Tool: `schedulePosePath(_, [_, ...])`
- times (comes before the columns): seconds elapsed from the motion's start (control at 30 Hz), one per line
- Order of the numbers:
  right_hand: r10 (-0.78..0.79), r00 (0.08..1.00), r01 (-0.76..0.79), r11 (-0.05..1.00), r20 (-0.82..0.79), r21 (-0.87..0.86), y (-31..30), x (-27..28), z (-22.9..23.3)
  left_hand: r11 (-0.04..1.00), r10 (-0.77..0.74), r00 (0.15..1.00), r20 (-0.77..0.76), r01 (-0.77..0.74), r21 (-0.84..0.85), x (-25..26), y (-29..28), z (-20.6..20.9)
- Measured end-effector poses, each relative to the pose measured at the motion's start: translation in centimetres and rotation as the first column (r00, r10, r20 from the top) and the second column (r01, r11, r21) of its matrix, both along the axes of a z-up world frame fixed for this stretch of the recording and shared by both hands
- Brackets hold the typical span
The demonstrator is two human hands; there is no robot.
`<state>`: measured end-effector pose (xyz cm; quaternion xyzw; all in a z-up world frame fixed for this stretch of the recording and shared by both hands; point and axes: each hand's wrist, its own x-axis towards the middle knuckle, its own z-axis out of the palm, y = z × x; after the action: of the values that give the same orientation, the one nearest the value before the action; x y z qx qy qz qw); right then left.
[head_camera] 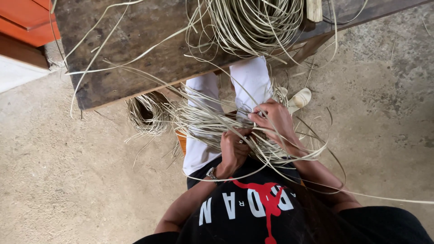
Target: Weaving natural fibers together on a workbench to create a braided structure
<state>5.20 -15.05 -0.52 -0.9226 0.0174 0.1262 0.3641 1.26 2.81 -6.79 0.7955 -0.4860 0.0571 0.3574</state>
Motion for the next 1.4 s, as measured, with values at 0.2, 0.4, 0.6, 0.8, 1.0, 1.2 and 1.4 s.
schedulePosePath(0.2, [0.004,0.968,-0.108,0.908,0.250,0.405,-1.4,-3.6,-2.1,0.703,0.385,0.427,-0.818,-0.710,-0.040,-1.9,-2.8,2.4])
schedulePosePath(0.4, [-0.081,0.996,-0.007,0.218,0.025,0.976,-4.3,-9.2,-12.4,0.694,0.303,0.354,-0.885,-0.719,-0.050,-0.7,-3.2,2.4])
schedulePosePath(0.6, [0.026,0.921,-0.209,0.875,0.390,0.437,-1.0,-4.9,2.5,0.588,0.508,0.492,-0.707,-0.798,-0.133,1.4,-4.9,1.5])
schedulePosePath(0.8, [0.168,0.521,-0.160,0.982,0.837,-0.098,1.9,-4.4,-1.4,0.529,0.481,0.587,-0.652,-0.787,-0.318,2.3,-4.5,0.7])
schedulePosePath(1.0, [-0.350,0.585,-0.225,0.797,0.732,0.561,4.6,-4.8,1.5,0.647,0.403,0.437,-0.804,-0.758,-0.087,3.0,-2.9,2.1])
schedulePosePath(1.2, [-0.403,0.625,-0.287,0.678,0.669,0.677,1.9,-6.3,-7.2,0.535,0.657,0.488,-0.574,-0.839,-0.101,3.1,-1.4,2.3])
schedulePosePath(1.4, [-0.340,0.885,0.015,0.702,0.317,0.712,-4.4,-10.6,-11.3,0.470,0.839,0.507,-0.197,-0.859,-0.204,6.1,3.0,4.5])
